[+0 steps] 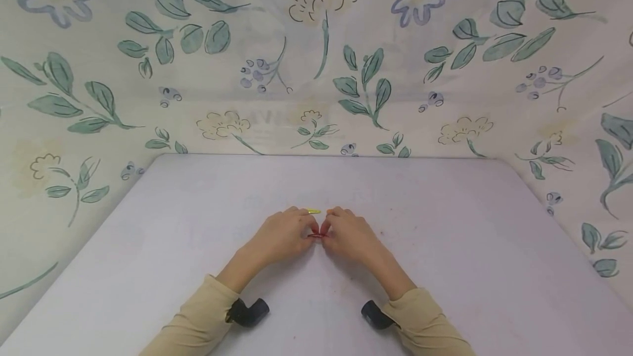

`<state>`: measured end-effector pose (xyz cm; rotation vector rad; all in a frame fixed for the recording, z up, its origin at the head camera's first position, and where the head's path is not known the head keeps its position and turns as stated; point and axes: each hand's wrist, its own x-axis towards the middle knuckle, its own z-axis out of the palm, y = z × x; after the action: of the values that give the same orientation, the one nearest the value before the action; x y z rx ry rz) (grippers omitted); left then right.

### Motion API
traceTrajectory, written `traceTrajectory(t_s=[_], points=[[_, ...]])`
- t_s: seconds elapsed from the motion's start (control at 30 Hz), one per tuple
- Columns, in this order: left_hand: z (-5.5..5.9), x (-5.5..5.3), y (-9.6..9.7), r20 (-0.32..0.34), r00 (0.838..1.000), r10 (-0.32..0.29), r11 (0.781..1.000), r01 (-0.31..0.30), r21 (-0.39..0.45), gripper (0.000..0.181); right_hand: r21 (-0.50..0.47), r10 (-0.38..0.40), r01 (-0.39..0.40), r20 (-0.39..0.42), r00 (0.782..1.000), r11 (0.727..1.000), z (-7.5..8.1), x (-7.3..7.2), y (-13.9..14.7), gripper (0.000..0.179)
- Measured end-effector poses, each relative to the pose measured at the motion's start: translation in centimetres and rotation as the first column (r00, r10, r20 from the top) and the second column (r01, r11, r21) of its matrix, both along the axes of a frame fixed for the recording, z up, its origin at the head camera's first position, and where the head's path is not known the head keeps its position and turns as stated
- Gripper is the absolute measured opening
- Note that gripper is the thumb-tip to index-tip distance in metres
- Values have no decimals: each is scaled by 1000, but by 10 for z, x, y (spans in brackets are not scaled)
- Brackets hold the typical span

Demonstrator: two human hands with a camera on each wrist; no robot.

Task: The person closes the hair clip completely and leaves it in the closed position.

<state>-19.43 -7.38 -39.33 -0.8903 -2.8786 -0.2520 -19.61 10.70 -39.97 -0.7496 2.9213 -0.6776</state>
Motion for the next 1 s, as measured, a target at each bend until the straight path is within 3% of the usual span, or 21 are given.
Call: traceTrajectory(t_s=[0.17,0.3,0.63,0.77,1.0], points=[[1,-1,-2,-52,999,-14,1000,15,18,9,-20,7,-7,22,1000,1000,3,-1,0,7],[2,-1,-4,-57,998,-14,999,16,40,9,-31,2,-1,28,1000,1000,4,-2,1,8],[13,-1,-8,-38,999,10,993,-6,122,7,-103,21,-32,-102,995,994,11,-1,7,7],[13,-1,-8,-73,997,-7,989,18,147,7,-117,27,-45,-154,988,992,13,-1,7,6],[12,-1,-8,-128,991,-30,985,51,164,8,-145,30,-55,-172,985,988,14,0,10,5]])
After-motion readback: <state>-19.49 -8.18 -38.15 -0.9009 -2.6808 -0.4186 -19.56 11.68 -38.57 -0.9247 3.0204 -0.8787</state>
